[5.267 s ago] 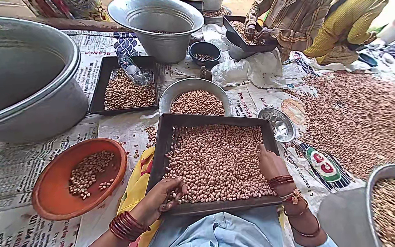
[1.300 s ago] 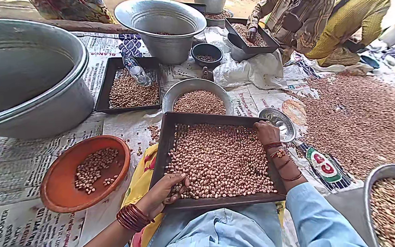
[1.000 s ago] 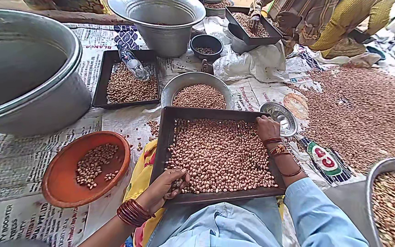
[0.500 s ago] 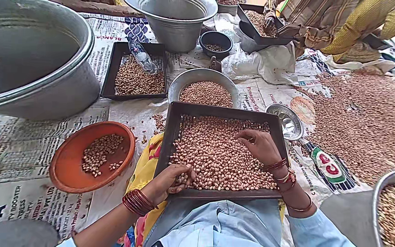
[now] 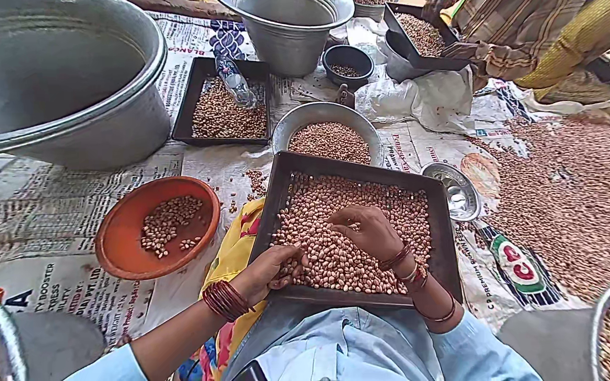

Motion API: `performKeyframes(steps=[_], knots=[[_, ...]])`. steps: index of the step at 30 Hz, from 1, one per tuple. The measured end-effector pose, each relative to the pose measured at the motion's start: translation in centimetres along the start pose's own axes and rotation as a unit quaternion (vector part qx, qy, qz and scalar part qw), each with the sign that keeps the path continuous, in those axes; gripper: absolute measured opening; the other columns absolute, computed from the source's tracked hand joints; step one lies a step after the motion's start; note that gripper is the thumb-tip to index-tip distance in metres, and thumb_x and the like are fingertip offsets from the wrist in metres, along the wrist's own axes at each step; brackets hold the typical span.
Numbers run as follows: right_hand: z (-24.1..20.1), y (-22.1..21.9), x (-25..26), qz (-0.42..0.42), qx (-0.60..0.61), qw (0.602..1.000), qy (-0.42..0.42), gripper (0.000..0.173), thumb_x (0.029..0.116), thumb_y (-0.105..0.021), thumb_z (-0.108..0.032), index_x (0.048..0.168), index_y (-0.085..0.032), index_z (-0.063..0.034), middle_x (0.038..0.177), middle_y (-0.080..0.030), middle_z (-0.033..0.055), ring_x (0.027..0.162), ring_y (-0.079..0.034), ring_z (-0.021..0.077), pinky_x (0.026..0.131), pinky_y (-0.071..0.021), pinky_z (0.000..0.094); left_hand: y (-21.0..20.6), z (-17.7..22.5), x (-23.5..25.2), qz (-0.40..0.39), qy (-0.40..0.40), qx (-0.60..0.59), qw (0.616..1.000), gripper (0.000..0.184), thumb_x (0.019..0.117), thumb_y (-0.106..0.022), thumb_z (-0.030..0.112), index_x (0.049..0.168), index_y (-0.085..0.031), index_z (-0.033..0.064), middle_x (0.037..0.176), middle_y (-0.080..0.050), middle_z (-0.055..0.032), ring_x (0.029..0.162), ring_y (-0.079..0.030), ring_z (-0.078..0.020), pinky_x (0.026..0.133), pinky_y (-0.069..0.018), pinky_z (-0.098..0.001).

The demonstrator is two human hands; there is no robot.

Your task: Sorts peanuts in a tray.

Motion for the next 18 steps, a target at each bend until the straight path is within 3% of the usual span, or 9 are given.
performKeyframes(steps=[2,4,6,7,13,16,18], knots=[[-0.9,0.0,0.3,0.031,0.078,0.996,0.024,0.02,0.0982,-0.066,-0.015,0.11,-0.077,-0.0025,0.102,-0.078,0.0061,0.092,-0.074,0.0077,0.089,-0.0598,0.0239,0.0,0.0,0.0,0.005,0.003,-0.018,1.0,0.054,0.113,-0.02,0.029,0.096,-0.067,0.0083,0.063,-0.057,0.0039,0.044,-0.04,0.0006,0.04,-0.0286,-0.0139],[-0.4,-0.4,1.2,0.046,-0.013,0.999,0.005,0.018,0.0982,-0.065,-0.014,0.107,-0.078,-0.0056,0.102,-0.079,0.0072,0.094,-0.076,0.0163,0.089,-0.0596,0.0348,0.0,0.0,-0.1,-0.001,-0.001,-0.027,1.0,0.055,0.1132,-0.02,0.031,0.096,-0.067,0.008,0.064,-0.058,0.0037,0.044,-0.041,0.0009,0.04,-0.0302,-0.0134],[0.7,-1.3,2.4,-0.009,-0.099,0.994,-0.04,0.022,0.1001,-0.061,-0.011,0.113,-0.077,-0.0054,0.11,-0.077,0.0131,0.103,-0.074,0.0296,0.093,-0.0559,0.0482,0.0,0.1,-0.1,-0.009,-0.009,-0.031,0.999,0.049,0.1117,-0.025,0.025,0.089,-0.066,0.0091,0.062,-0.057,0.0041,0.042,-0.041,0.0019,0.039,-0.03,-0.0121],[1.3,-1.9,2.9,-0.042,-0.129,0.989,-0.056,0.024,0.1016,-0.057,-0.01,0.116,-0.076,-0.0051,0.115,-0.076,0.0148,0.108,-0.072,0.0327,0.095,-0.0545,0.0505,0.0,0.1,-0.1,-0.009,-0.011,-0.031,0.999,0.048,0.1117,-0.027,0.023,0.086,-0.065,0.009,0.061,-0.057,0.004,0.042,-0.041,0.002,0.038,-0.0302,-0.0118],[1.8,-3.1,3.4,-0.078,-0.157,0.983,-0.063,0.025,0.1034,-0.052,-0.011,0.111,-0.075,-0.0036,0.111,-0.074,0.0169,0.103,-0.072,0.0347,0.089,-0.0553,0.0513,0.1,-0.1,-0.1,0.005,-0.005,-0.025,1.0,0.049,0.113,-0.026,0.022,0.084,-0.063,0.0083,0.06,-0.054,0.004,0.042,-0.038,0.0012,0.039,-0.0284,-0.0128],[-1.2,-2.8,1.4,0.011,-0.06,0.998,0.018,0.018,0.0975,-0.062,-0.009,0.107,-0.077,-0.0044,0.105,-0.077,0.0123,0.096,-0.075,0.0269,0.085,-0.0594,0.0448,0.0,-0.1,0.1,0.018,-0.008,-0.026,0.999,0.055,0.1134,-0.018,0.028,0.09,-0.064,0.0077,0.062,-0.054,0.0038,0.042,-0.037,0.0009,0.038,-0.0282,-0.0132],[-3.2,-2.7,-0.3,0.04,-0.012,0.997,0.059,0.02,0.0965,-0.065,-0.008,0.113,-0.077,-0.0064,0.11,-0.077,0.0098,0.099,-0.076,0.0235,0.086,-0.0607,0.0411,0.0,-0.3,0.1,0.025,-0.01,-0.03,0.999,0.06,0.1129,-0.014,0.031,0.095,-0.066,0.007,0.062,-0.055,0.0041,0.042,-0.038,0.0009,0.039,-0.0284,-0.013]])
Point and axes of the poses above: each hand's wrist, its own x-axis towards the middle knuckle, its own y-axis out of the back of the hand, z = x × y, the point moved 2 cm from there along x, towards the middle knuckle
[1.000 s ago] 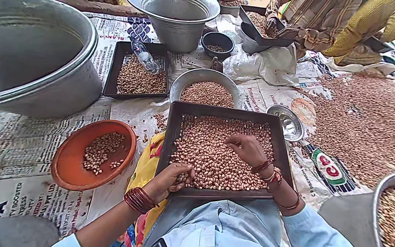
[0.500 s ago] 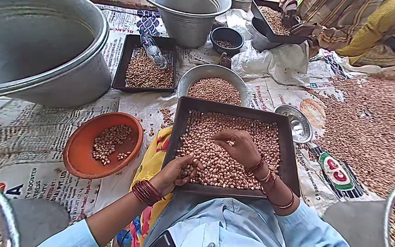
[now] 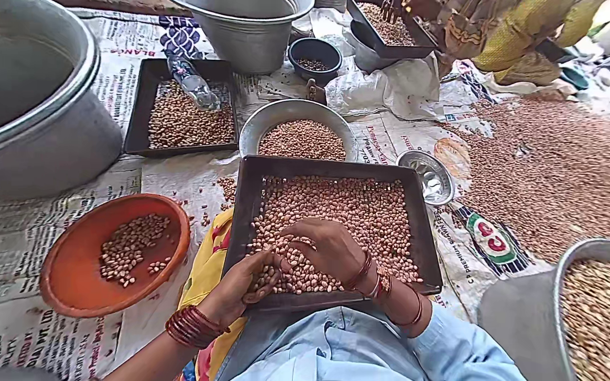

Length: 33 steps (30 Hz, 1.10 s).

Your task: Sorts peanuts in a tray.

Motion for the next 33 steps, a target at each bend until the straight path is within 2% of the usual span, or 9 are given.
performKeyframes(steps=[4,8,11,14,16,20,23,27,33], knots=[[1.7,3.4,-3.3,-0.03,-0.11,0.977,-0.178,0.035,0.101,-0.059,-0.014,0.135,-0.067,-0.0113,0.137,-0.067,0.0119,0.117,-0.069,0.0293,0.092,-0.0579,0.0464,0.3,-0.2,0.1,-0.027,-0.008,0.002,1.0,0.055,0.1113,-0.019,0.024,0.089,-0.067,0.0095,0.063,-0.056,0.0049,0.042,-0.039,0.0024,0.038,-0.0298,-0.0114],[8.4,8.2,-7.5,-0.071,-0.172,0.873,-0.45,0.058,0.1043,-0.054,-0.015,0.16,-0.037,-0.0096,0.166,-0.03,0.0222,0.152,-0.031,0.0413,0.121,-0.0326,0.0535,0.3,-0.2,0.1,-0.016,-0.004,0.005,1.0,0.05,0.1104,-0.025,0.019,0.082,-0.064,0.011,0.061,-0.055,0.005,0.041,-0.037,0.0024,0.037,-0.029,-0.0118],[10.6,7.6,-9.7,-0.093,-0.172,0.85,-0.489,0.065,0.1041,-0.052,-0.012,0.163,-0.025,-0.006,0.169,-0.018,0.0263,0.156,-0.021,0.0436,0.124,-0.0272,0.0535,0.3,-0.2,0.1,-0.013,0.002,0.009,1.0,0.048,0.1102,-0.026,0.019,0.081,-0.064,0.0115,0.063,-0.055,0.0044,0.041,-0.038,0.0022,0.038,-0.0291,-0.0116],[7.3,3.6,-8.2,-0.145,-0.152,0.858,-0.47,0.085,0.0949,-0.057,0.0,0.167,-0.013,-0.0114,0.169,-0.003,0.0311,0.153,-0.005,0.0591,0.118,-0.0158,0.0758,0.3,-0.3,0.2,-0.006,0.005,0.013,1.0,0.048,0.1104,-0.027,0.019,0.081,-0.064,0.0113,0.063,-0.056,0.0044,0.041,-0.038,0.0024,0.037,-0.0292,-0.0114],[3.8,1.0,-6.6,-0.186,-0.118,0.876,-0.43,0.097,0.0878,-0.064,0.005,0.167,-0.011,-0.015,0.172,0.001,0.0245,0.154,-0.006,0.0566,0.116,-0.0237,0.074,0.3,-0.4,0.2,-0.008,-0.001,0.014,1.0,0.048,0.1098,-0.027,0.019,0.081,-0.064,0.012,0.064,-0.057,0.0048,0.041,-0.038,0.003,0.037,-0.0296,-0.0111],[-0.1,-0.6,-5.6,-0.177,-0.021,0.948,-0.264,0.065,0.0991,-0.051,-0.002,0.16,-0.04,-0.0242,0.171,-0.022,0.0146,0.15,-0.035,0.0444,0.106,-0.0478,0.0569,0.3,-0.4,0.1,-0.009,-0.014,0.015,1.0,0.047,0.1093,-0.027,0.019,0.079,-0.062,0.013,0.063,-0.055,0.0055,0.042,-0.038,0.0032,0.038,-0.0294,-0.0109],[1.1,1.2,-6.3,-0.036,-0.039,0.979,-0.196,0.043,0.0997,-0.054,-0.007,0.141,-0.063,-0.0138,0.147,-0.06,0.0117,0.116,-0.07,0.0311,0.088,-0.059,0.0489,0.3,-0.2,-0.1,-0.015,-0.019,0.018,1.0,0.049,0.1095,-0.027,0.018,0.074,-0.06,0.0129,0.061,-0.054,0.0058,0.042,-0.039,0.0033,0.037,-0.0298,-0.0103],[5.0,6.8,-8.8,0.042,-0.191,0.933,-0.301,0.023,0.1,-0.059,-0.011,0.113,-0.077,-0.0053,0.109,-0.077,0.0159,0.099,-0.075,0.0352,0.085,-0.0573,0.0552,0.1,-0.1,-0.2,-0.029,-0.018,0.033,0.999,0.05,0.1099,-0.028,0.017,0.068,-0.057,0.0146,0.059,-0.052,0.0068,0.042,-0.038,0.003,0.038,-0.0289,-0.0109],[9.5,8.5,-12.1,-0.068,-0.28,0.847,-0.446,0.024,0.1007,-0.061,-0.018,0.115,-0.075,-0.0041,0.113,-0.073,0.0208,0.108,-0.069,0.0413,0.089,-0.0507,0.0607,-0.2,0.1,-0.2,-0.03,-0.014,0.027,0.999,0.05,0.1104,-0.028,0.017,0.069,-0.056,0.0137,0.058,-0.05,0.0066,0.042,-0.037,0.0028,0.039,-0.0291,-0.0111]])
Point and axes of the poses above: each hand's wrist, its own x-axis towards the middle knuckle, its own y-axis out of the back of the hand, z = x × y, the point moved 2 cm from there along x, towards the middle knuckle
